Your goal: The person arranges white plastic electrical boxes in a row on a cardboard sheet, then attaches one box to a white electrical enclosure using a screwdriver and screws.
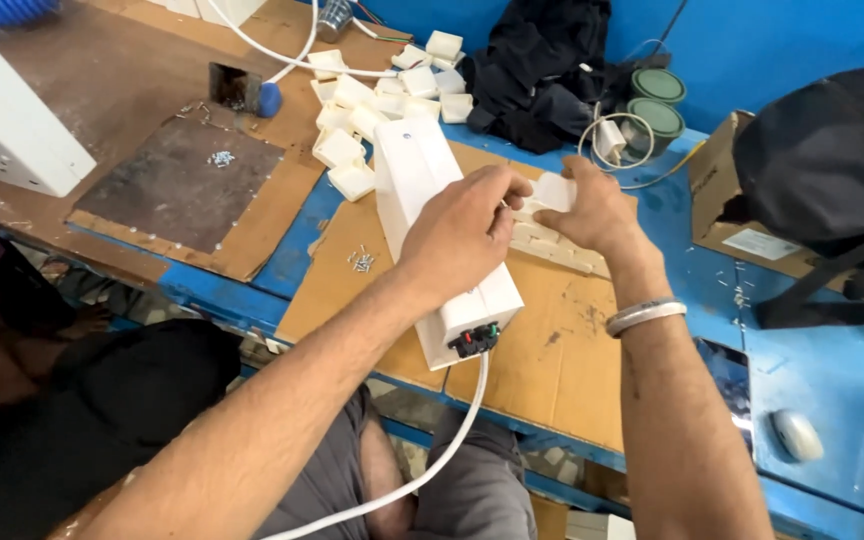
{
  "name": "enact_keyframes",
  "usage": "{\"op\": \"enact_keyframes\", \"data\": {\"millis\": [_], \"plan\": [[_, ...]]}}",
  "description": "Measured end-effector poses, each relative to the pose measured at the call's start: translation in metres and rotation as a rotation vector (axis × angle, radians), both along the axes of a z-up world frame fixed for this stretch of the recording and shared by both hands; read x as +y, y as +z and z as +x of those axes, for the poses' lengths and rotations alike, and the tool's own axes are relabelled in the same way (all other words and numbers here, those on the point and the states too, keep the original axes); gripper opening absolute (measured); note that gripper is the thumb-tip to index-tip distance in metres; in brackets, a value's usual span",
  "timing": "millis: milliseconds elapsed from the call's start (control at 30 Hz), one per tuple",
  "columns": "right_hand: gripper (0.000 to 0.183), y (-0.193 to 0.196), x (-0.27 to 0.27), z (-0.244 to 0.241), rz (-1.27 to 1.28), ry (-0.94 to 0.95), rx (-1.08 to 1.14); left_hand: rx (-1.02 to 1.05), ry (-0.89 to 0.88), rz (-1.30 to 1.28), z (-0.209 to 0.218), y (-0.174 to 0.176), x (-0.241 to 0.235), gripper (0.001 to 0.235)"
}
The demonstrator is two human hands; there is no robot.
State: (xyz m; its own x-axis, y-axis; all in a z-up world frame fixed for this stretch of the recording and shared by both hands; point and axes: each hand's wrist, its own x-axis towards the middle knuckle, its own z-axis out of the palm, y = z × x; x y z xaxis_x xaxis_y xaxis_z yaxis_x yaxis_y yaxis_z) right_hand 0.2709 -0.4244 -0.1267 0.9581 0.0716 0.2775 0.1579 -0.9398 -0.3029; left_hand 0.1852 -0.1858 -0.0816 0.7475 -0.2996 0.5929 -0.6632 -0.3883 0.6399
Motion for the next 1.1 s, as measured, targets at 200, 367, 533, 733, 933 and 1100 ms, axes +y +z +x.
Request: {"op": "enact_keyframes", "data": {"millis": [200,367,533,733,933,1100], "plan": [[0.083,-0.003,-0.004,-0.032,0.154,0.092,-0.265,0.057,-0.021,-0.038,-0.001,0.001,-0.002,0.017],[0.067,-0.037,0.0,-0.112,0.219,-0.254,-0.222,0.008,-0.025,-0.043,0.002,-0.002,-0.001,0.016],[0.057,-0.088,0.014,-0.184,0.081,-0.446,0.014,-0.027,-0.057,-0.052,0.003,-0.005,0.0,0.017],[0.042,-0.08,0.004,-0.217,0.239,-0.337,0.056,-0.084,-0.068,-0.027,0.001,-0.003,0.005,0.014],[0.072,-0.048,0.018,-0.233,0.279,-0.107,0.061,-0.084,-0.064,-0.001,0.0,-0.002,0.0,0.012],[0.075,-0.047,0.02,-0.238,0.516,-0.268,0.189,-0.057,-0.049,0.036,-0.001,-0.002,0.005,0.01]]}}
